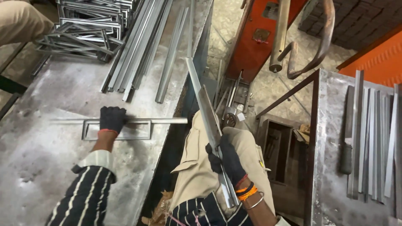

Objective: Using a spot welding machine to join metal strips into rectangular frames.

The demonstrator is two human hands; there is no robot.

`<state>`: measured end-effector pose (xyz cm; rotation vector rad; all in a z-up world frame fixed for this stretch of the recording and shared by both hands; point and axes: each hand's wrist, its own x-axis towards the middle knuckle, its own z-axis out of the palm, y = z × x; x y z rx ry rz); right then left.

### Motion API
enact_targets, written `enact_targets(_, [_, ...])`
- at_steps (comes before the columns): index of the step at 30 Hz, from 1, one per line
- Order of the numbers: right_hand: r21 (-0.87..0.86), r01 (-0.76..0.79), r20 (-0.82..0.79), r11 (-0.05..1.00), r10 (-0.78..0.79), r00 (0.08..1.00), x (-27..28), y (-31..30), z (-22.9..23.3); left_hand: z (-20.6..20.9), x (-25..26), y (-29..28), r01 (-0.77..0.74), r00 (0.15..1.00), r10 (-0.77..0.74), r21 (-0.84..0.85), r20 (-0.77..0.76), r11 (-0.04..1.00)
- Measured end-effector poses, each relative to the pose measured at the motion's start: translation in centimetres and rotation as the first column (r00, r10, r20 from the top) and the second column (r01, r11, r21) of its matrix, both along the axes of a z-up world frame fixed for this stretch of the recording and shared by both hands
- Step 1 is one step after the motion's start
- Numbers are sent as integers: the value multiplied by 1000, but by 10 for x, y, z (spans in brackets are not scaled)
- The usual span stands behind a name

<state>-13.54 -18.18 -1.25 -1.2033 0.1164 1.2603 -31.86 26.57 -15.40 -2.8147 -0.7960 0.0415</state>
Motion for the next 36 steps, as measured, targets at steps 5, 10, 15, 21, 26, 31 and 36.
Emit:
enact_targets(5, [52,-8,-4,999,9,1000,1,-2,-8,-31,-26,40,-56,997,71,-333,35,941])
enact_targets(10, [41,8,18,999,-8,1000,5,0,-5,14,-10,11,-20,986,88,-424,140,906])
enact_targets(15, [101,19,34,995,-23,999,0,-1,-2,92,57,-30,274,676,557,-867,482,417])
enact_targets(21, [127,52,128,991,-68,989,-15,2,12,146,175,-92,690,420,746,-716,517,108])
enact_targets(26, [148,91,316,985,-134,939,-25,-3,24,141,227,-153,636,397,775,-756,492,155])
enact_targets(31, [191,146,548,971,-229,804,-7,-19,-18,168,229,-205,562,455,688,-781,566,272])
enact_targets(36, [151,277,605,949,-310,733,8,-27,1,179,235,-236,522,511,719,-835,471,175])
